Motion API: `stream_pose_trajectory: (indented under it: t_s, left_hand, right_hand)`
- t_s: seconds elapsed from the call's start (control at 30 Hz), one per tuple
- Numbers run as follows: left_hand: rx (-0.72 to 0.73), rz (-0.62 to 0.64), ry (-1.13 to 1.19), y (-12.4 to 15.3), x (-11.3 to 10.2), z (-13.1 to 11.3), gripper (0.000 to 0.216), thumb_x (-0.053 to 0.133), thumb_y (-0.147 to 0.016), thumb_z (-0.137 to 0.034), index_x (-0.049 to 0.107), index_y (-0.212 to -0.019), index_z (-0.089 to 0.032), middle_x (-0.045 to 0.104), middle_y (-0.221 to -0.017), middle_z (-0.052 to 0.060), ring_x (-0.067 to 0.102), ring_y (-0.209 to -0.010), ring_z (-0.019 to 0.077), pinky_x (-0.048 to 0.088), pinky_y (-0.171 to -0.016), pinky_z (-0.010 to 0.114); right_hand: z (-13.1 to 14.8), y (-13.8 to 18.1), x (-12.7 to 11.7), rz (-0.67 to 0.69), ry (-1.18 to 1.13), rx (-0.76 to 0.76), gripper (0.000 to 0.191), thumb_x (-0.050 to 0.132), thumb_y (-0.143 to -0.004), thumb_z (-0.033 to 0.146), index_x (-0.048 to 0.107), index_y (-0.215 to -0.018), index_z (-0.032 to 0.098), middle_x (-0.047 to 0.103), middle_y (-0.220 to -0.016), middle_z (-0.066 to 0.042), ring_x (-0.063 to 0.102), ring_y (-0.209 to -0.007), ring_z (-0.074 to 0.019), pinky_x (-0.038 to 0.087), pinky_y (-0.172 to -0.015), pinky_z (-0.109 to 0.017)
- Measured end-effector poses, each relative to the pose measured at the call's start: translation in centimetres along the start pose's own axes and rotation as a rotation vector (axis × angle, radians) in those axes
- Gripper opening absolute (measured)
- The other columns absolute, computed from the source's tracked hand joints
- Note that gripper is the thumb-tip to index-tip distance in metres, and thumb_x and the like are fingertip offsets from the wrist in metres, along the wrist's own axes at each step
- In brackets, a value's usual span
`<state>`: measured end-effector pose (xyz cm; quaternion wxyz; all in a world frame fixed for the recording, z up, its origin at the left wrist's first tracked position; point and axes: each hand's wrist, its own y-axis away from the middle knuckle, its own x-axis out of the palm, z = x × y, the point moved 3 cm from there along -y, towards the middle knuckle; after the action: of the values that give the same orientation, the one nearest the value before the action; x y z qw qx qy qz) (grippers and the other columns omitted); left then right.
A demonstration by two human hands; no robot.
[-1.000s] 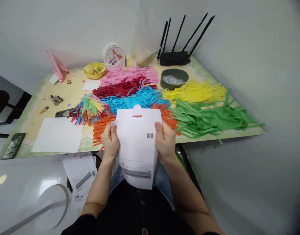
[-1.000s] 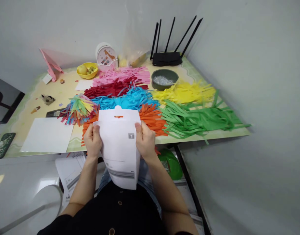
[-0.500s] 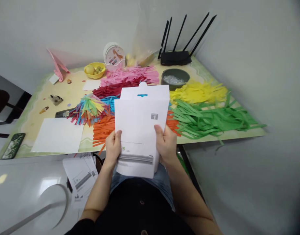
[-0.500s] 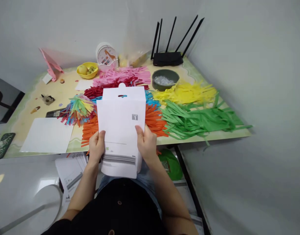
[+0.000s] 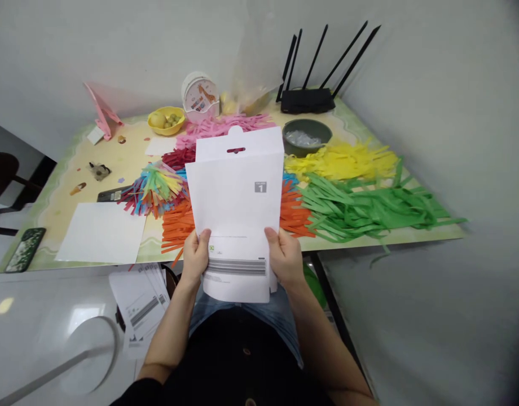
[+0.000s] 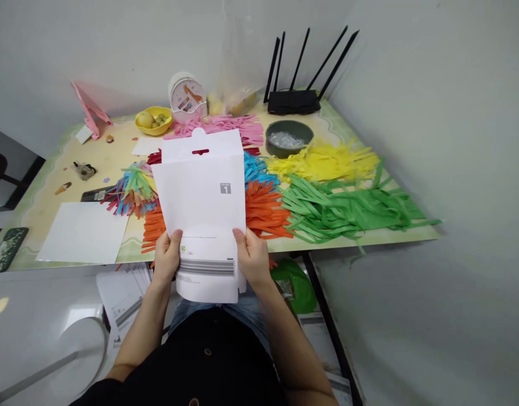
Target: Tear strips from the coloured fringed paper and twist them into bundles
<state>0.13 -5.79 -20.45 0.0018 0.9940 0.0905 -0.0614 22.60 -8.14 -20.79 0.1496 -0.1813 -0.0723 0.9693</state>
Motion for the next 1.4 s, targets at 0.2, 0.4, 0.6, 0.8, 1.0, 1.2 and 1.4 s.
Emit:
stream_pose_trajectory:
  t_s: [0.2, 0.4, 0.6, 0.8, 1.0, 1.2, 1.4]
  left_hand:
    - [0.052, 0.293, -0.236, 1.2, -0.3, 0.7, 0.036, 0.063, -0.087, -0.050, 0.064, -0.074, -0.016, 0.064, -0.066, 0.000, 0.056, -0.062, 0.0152, 0.044, -0.062, 0.026]
    - [0.085, 0.066, 0.064, 0.4, 0.4, -1.0, 0.043, 0.062, -0.090, -0.054, 0.070, -0.114, -0.020, 0.072, -0.123, 0.009, 0.062, -0.124, 0.0252, 0.048, -0.105, 0.034]
    - [0.184, -0.003, 0.222, 0.0, 1.2, -3.2, 0.038, 0.069, -0.089, -0.047, 0.056, -0.116, -0.024, 0.072, -0.092, 0.003, 0.069, -0.082, 0.0152, 0.053, -0.072, 0.024]
    - [0.185, -0.083, 0.221, 0.5, 1.3, -3.8, 0.030, 0.078, -0.081, -0.040, 0.058, -0.091, -0.020, 0.058, -0.072, -0.004, 0.052, -0.058, 0.0064, 0.040, -0.055, 0.017]
    - [0.042, -0.162, 0.316, -0.2, 0.8, -3.7, 0.031, 0.085, -0.069, -0.037, 0.063, -0.079, -0.018, 0.064, -0.075, -0.001, 0.059, -0.067, 0.0097, 0.047, -0.065, 0.020]
    - [-0.034, -0.159, 0.451, -0.3, 0.7, -3.1, 0.035, 0.092, -0.057, -0.033, 0.061, -0.064, -0.016, 0.064, -0.070, -0.002, 0.057, -0.062, 0.0082, 0.047, -0.062, 0.021]
    - [-0.011, -0.161, 0.439, 0.1, 0.2, -3.1, 0.033, 0.092, -0.060, -0.030, 0.064, -0.068, -0.016, 0.066, -0.069, -0.002, 0.058, -0.061, 0.0066, 0.047, -0.063, 0.019]
  right_hand:
    - [-0.7, -2.7, -0.6, -0.124, -0.353, -0.005, 0.061, 0.076, -0.079, 0.049, 0.048, -0.126, 0.023, 0.071, -0.090, -0.002, 0.068, -0.079, -0.0182, 0.054, -0.070, -0.029]
    - [0.1, -1.7, 1.2, -0.114, -0.430, 0.047, 0.053, 0.061, -0.094, 0.044, 0.042, -0.139, 0.024, 0.075, -0.096, -0.006, 0.073, -0.084, -0.0197, 0.057, -0.077, -0.034]
    - [0.9, -0.7, 0.7, -0.202, -0.540, 0.008, 0.040, 0.066, -0.092, 0.039, 0.048, -0.124, 0.026, 0.073, -0.099, -0.003, 0.070, -0.079, -0.0153, 0.055, -0.074, -0.030]
    - [0.4, -0.7, -0.1, -0.372, -0.493, 0.069, 0.028, 0.072, -0.086, 0.040, 0.057, -0.100, 0.021, 0.069, -0.086, -0.001, 0.068, -0.076, -0.0145, 0.054, -0.074, -0.029]
    - [1.2, 0.1, -0.3, -0.417, -0.447, 0.078, 0.028, 0.075, -0.081, 0.042, 0.059, -0.088, 0.020, 0.066, -0.078, 0.001, 0.066, -0.071, -0.0133, 0.053, -0.070, -0.027]
    - [0.9, 0.2, -0.4, -0.382, -0.496, 0.137, 0.027, 0.078, -0.079, 0.039, 0.060, -0.086, 0.020, 0.064, -0.072, 0.002, 0.061, -0.064, -0.0112, 0.049, -0.062, -0.023]
    - [0.9, 0.3, -0.5, -0.336, -0.529, 0.150, 0.030, 0.080, -0.076, 0.036, 0.063, -0.097, 0.020, 0.071, -0.077, 0.000, 0.066, -0.065, -0.0131, 0.052, -0.063, -0.025]
